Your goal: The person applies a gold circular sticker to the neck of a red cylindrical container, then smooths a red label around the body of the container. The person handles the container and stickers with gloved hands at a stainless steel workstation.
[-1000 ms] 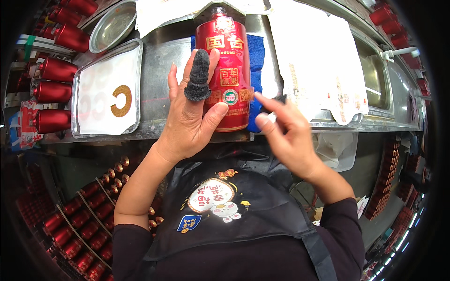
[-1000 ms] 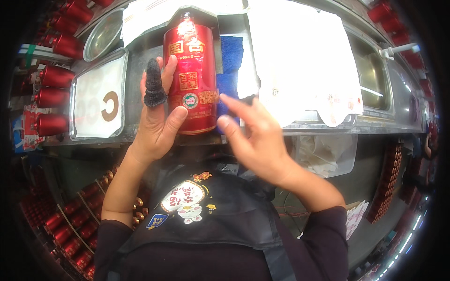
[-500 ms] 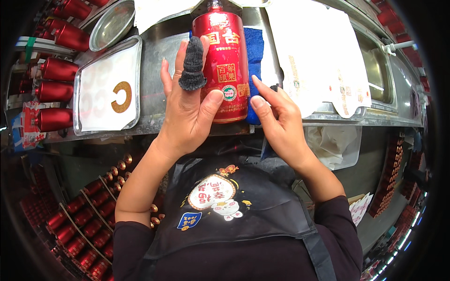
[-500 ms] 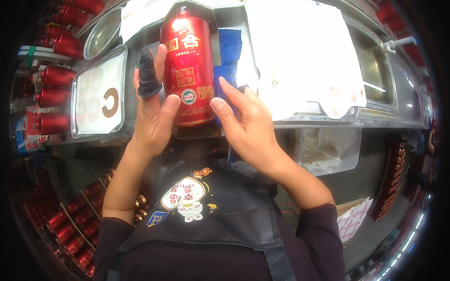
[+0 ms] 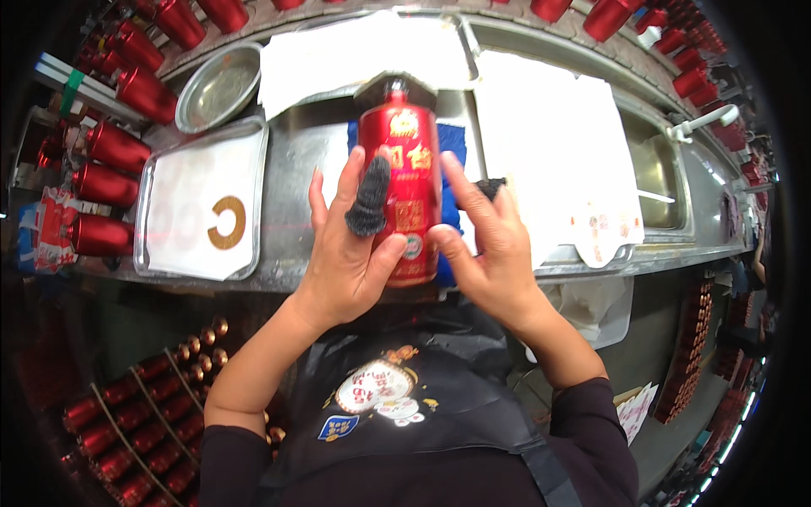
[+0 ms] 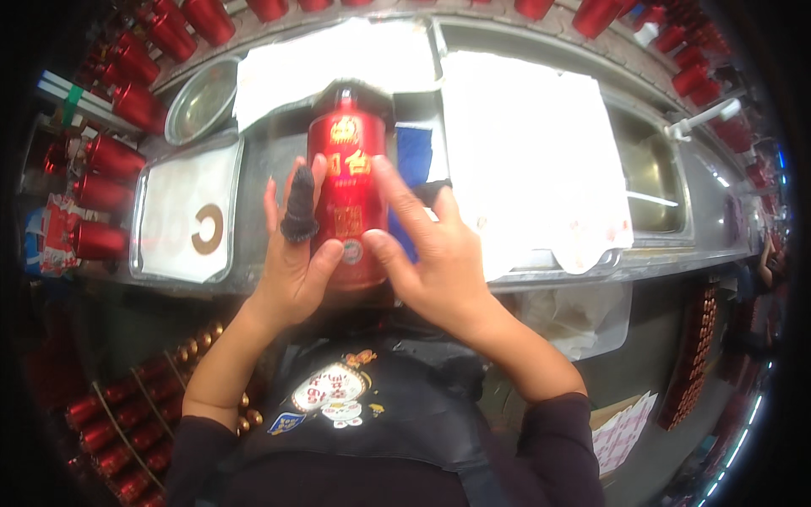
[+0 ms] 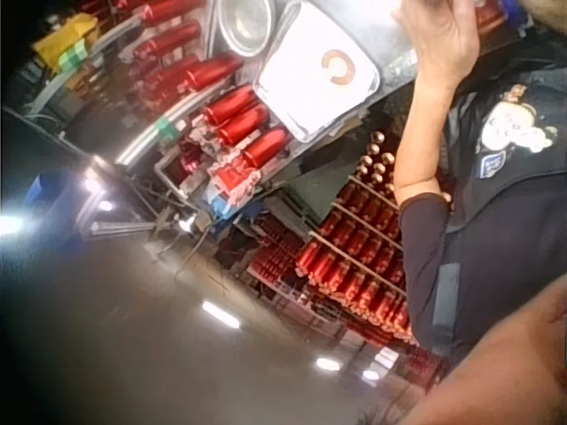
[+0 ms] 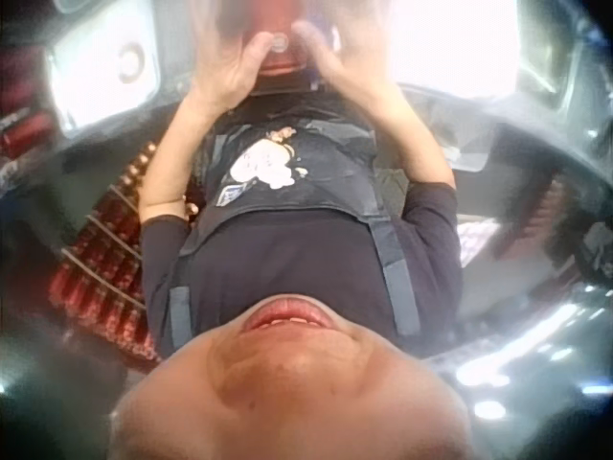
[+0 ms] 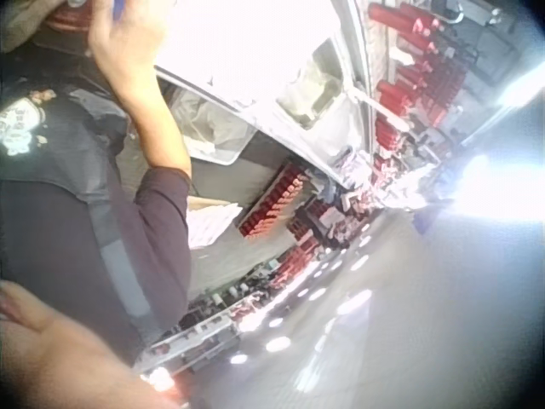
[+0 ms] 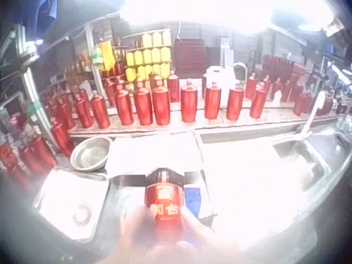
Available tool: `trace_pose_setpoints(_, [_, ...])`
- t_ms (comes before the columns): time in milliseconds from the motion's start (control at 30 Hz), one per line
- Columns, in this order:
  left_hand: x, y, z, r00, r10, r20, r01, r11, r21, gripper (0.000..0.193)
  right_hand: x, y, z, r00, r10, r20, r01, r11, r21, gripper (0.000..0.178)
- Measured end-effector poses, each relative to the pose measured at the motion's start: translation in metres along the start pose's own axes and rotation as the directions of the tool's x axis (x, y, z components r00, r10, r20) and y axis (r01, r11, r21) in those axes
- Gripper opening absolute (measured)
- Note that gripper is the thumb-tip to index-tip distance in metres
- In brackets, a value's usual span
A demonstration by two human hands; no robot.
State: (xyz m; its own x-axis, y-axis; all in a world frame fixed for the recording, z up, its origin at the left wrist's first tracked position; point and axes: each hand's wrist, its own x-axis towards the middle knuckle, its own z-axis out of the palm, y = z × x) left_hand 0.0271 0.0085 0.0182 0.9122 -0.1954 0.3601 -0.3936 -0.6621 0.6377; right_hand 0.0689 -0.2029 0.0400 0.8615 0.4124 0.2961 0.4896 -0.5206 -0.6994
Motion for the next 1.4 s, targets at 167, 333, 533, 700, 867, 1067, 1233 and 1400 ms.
trace_pose_setpoints(167, [0.003, 0.001, 0.002, 0.999, -0.028, 0.022, 0.027, 0.999, 0.038, 0.063, 0.025, 0.001, 0.003, 0.983, 0.006, 0.185, 0.025, 0.986, -0.167, 0.066])
trace_pose_setpoints(333, [0.003, -0.002, 0.003, 1.000, -0.003, 0.007, 0.003, 1.000, 0.030, 0.069, 0.025, 0.002, 0.001, 0.972, 0.067, 0.227, -0.038, 0.991, -0.130, 0.069])
trace_pose_setpoints(533, [-0.006, -0.003, 0.006, 0.997, -0.066, -0.036, 0.061, 0.990, -0.124, 0.074, 0.017, 0.002, 0.000, 0.969, 0.069, 0.239, -0.053, 0.996, -0.071, 0.071])
trace_pose_setpoints(700, [-0.014, -0.010, 0.021, 0.979, -0.200, -0.022, 0.158, 0.831, -0.534, 0.081, 0.017, 0.008, 0.003, 0.968, -0.002, 0.253, 0.020, 0.997, -0.069, 0.073])
trace_pose_setpoints(867, [-0.024, -0.014, 0.019, 0.987, -0.153, -0.044, 0.126, 0.919, -0.374, 0.081, 0.013, 0.006, -0.002, 0.965, 0.071, 0.253, -0.053, 0.996, -0.075, 0.075])
trace_pose_setpoints(1067, [-0.019, -0.005, 0.018, 0.998, -0.067, -0.008, 0.065, 0.978, -0.198, 0.073, 0.019, 0.006, -0.004, 0.953, 0.024, 0.301, -0.006, 0.998, -0.062, 0.074])
trace_pose_setpoints(1233, [-0.022, -0.009, 0.022, 0.997, -0.068, -0.020, 0.064, 0.983, -0.174, 0.072, 0.020, 0.005, -0.001, 0.943, 0.024, 0.332, -0.007, 0.999, -0.054, 0.074])
trace_pose_setpoints(1400, [-0.019, -0.004, 0.017, 0.998, -0.052, -0.031, 0.047, 0.989, -0.139, 0.071, 0.020, 0.004, -0.006, 0.934, 0.025, 0.357, -0.010, 0.999, -0.044, 0.075])
